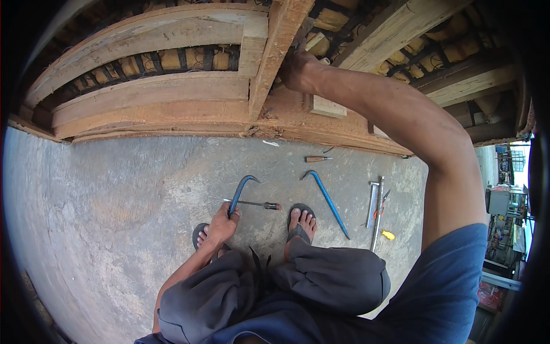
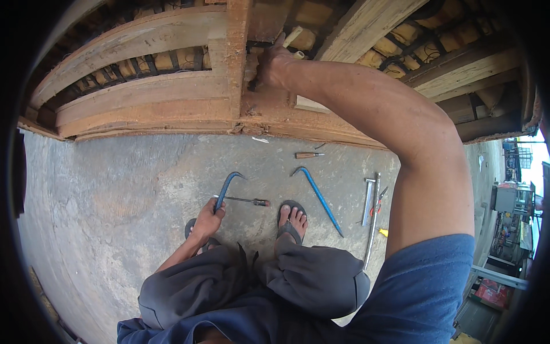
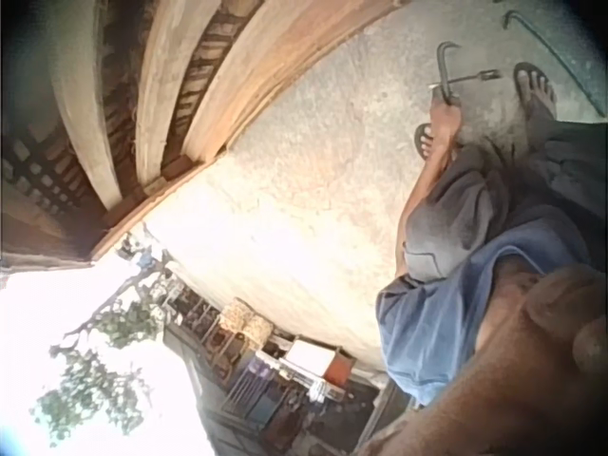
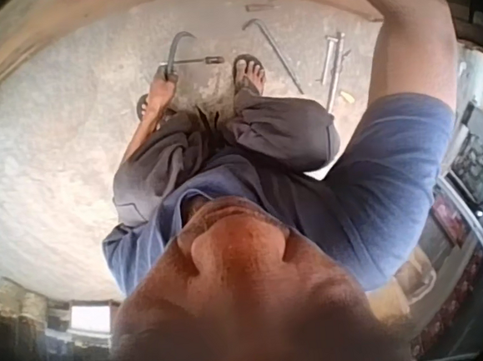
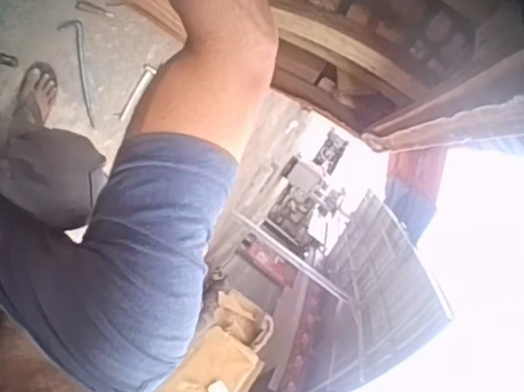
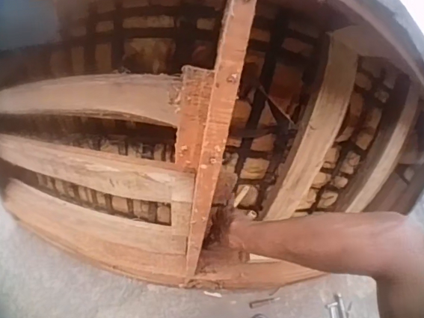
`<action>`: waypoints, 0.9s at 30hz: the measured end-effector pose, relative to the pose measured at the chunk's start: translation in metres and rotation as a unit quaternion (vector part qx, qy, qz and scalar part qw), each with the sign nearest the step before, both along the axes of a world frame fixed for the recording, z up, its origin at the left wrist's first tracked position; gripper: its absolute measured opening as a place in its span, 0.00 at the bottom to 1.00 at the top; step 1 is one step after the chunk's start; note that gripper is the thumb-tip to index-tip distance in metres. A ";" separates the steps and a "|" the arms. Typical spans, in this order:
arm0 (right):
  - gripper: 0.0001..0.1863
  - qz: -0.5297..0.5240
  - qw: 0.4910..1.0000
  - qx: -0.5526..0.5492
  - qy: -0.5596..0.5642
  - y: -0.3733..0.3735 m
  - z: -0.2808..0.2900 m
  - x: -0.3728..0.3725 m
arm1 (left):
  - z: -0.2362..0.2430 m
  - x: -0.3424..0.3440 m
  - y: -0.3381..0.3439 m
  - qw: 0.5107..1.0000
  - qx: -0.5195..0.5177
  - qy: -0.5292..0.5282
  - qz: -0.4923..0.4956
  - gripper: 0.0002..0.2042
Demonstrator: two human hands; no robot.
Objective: The person is repairing a wooden structure, likely a bed frame, by using a hammer and a crowbar to remove nails and adjust wooden planks. They repeatedly pry and hammer at the joints to disassemble or reposition the wood components.
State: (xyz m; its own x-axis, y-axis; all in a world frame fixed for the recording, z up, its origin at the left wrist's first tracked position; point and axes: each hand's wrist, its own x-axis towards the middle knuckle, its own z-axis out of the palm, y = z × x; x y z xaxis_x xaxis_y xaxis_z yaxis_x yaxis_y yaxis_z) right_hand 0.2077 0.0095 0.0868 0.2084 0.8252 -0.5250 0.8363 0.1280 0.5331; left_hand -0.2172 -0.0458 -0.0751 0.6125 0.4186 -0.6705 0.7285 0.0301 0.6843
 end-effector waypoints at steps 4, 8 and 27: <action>0.20 0.007 0.998 -0.047 -0.034 0.012 -0.004 -0.010 | 0.008 0.010 0.005 1.000 0.014 0.012 -0.020 0.14; 0.20 0.136 0.991 -0.006 -0.006 -0.007 0.004 0.010 | 0.007 0.015 0.002 0.999 0.015 -0.010 -0.039 0.14; 0.30 -0.594 0.720 0.273 0.236 -0.378 -0.131 -0.169 | 0.046 0.039 0.035 0.966 0.120 0.071 -0.216 0.15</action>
